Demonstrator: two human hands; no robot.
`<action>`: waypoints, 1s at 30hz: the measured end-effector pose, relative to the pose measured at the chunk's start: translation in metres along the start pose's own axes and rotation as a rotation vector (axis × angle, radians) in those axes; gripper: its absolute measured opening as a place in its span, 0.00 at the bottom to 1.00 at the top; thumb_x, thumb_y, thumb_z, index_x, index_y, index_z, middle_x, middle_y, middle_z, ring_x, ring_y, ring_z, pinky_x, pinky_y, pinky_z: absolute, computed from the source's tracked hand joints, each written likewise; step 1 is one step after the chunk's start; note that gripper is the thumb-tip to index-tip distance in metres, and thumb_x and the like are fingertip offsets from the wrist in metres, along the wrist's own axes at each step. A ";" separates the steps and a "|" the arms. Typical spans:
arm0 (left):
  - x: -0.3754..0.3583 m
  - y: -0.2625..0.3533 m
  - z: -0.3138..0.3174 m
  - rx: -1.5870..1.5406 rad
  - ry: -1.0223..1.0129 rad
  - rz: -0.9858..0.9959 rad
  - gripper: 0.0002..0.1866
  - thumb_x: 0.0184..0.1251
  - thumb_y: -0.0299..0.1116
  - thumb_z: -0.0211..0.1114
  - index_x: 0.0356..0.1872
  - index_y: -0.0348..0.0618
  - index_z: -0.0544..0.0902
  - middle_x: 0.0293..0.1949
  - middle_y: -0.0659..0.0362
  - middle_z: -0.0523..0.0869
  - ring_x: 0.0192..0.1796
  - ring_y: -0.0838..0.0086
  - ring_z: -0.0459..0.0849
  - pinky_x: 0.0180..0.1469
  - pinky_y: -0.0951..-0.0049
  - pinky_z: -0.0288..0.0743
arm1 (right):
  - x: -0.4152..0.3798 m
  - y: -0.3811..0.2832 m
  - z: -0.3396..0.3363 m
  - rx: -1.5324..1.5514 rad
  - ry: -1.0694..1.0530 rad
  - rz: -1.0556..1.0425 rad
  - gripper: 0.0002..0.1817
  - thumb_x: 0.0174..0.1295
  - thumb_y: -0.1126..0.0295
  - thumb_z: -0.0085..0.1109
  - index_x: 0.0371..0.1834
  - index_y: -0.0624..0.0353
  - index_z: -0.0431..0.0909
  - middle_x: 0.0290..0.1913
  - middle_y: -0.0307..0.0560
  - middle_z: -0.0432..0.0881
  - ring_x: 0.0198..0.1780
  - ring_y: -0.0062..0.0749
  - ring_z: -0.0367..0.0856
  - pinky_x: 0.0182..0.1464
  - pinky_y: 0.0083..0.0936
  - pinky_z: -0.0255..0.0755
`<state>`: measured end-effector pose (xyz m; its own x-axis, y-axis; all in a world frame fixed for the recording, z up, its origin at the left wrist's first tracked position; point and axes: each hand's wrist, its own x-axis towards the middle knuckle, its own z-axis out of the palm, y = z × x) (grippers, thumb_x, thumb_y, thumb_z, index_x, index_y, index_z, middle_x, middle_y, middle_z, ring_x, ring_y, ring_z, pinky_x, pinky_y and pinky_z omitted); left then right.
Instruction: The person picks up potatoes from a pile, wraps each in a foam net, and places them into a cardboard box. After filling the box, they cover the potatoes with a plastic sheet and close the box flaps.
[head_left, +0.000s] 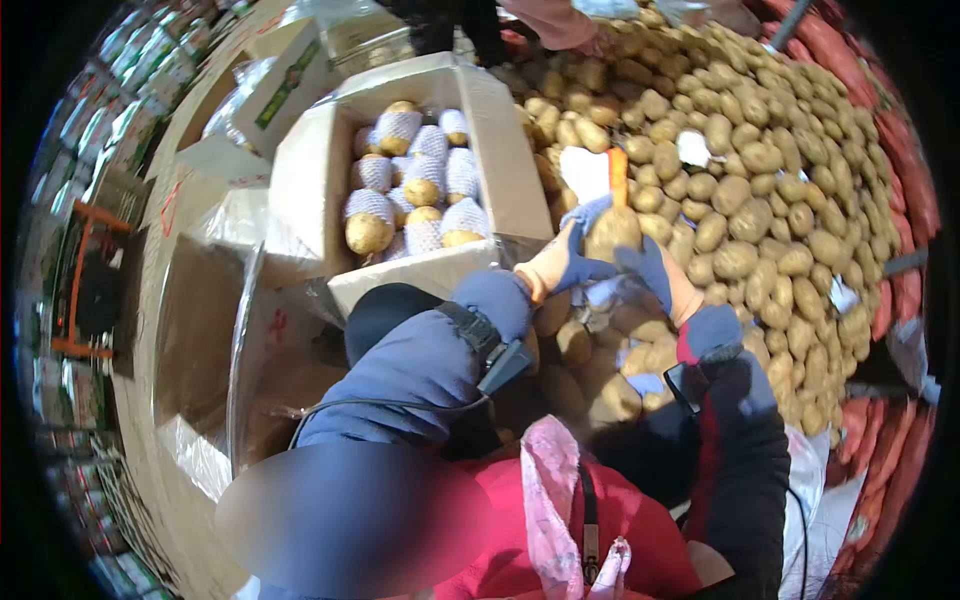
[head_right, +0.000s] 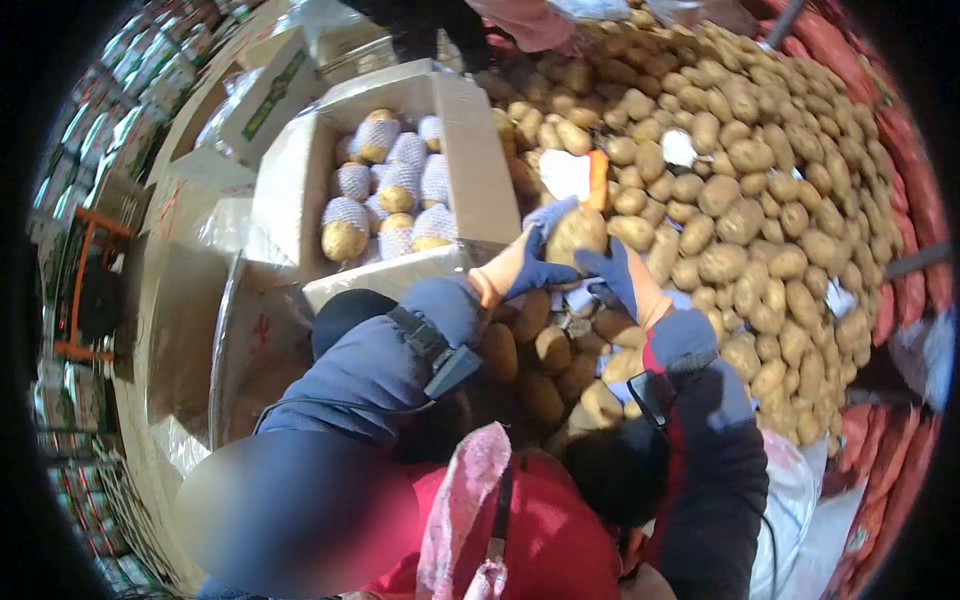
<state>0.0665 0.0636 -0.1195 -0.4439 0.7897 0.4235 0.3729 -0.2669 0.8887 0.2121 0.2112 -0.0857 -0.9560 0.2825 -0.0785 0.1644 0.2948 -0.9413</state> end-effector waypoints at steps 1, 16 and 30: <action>0.004 0.020 -0.001 0.033 -0.046 0.035 0.49 0.45 0.32 0.76 0.71 0.39 0.61 0.63 0.49 0.72 0.68 0.66 0.68 0.70 0.67 0.60 | -0.012 0.005 -0.008 0.055 0.060 -0.060 0.20 0.66 0.64 0.57 0.56 0.66 0.75 0.41 0.42 0.81 0.36 0.20 0.77 0.37 0.20 0.73; -0.004 0.051 -0.009 -1.134 -0.117 -0.737 0.26 0.67 0.46 0.58 0.58 0.37 0.75 0.46 0.57 0.85 0.44 0.73 0.84 0.47 0.73 0.79 | -0.018 0.008 -0.059 -0.332 0.528 -0.325 0.21 0.64 0.75 0.54 0.60 0.67 0.70 0.48 0.49 0.78 0.47 0.32 0.77 0.51 0.26 0.73; -0.004 0.024 -0.017 -1.085 -0.208 -0.663 0.26 0.63 0.47 0.58 0.58 0.40 0.75 0.40 0.57 0.85 0.37 0.74 0.84 0.34 0.80 0.77 | -0.004 -0.022 -0.006 0.511 0.354 -0.056 0.11 0.71 0.68 0.46 0.46 0.64 0.75 0.38 0.41 0.81 0.35 0.25 0.80 0.39 0.24 0.78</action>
<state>0.0635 0.0450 -0.0965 -0.1180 0.9880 -0.0995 -0.7620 -0.0259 0.6471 0.2135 0.2094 -0.0630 -0.8067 0.5909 0.0068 -0.1046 -0.1313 -0.9858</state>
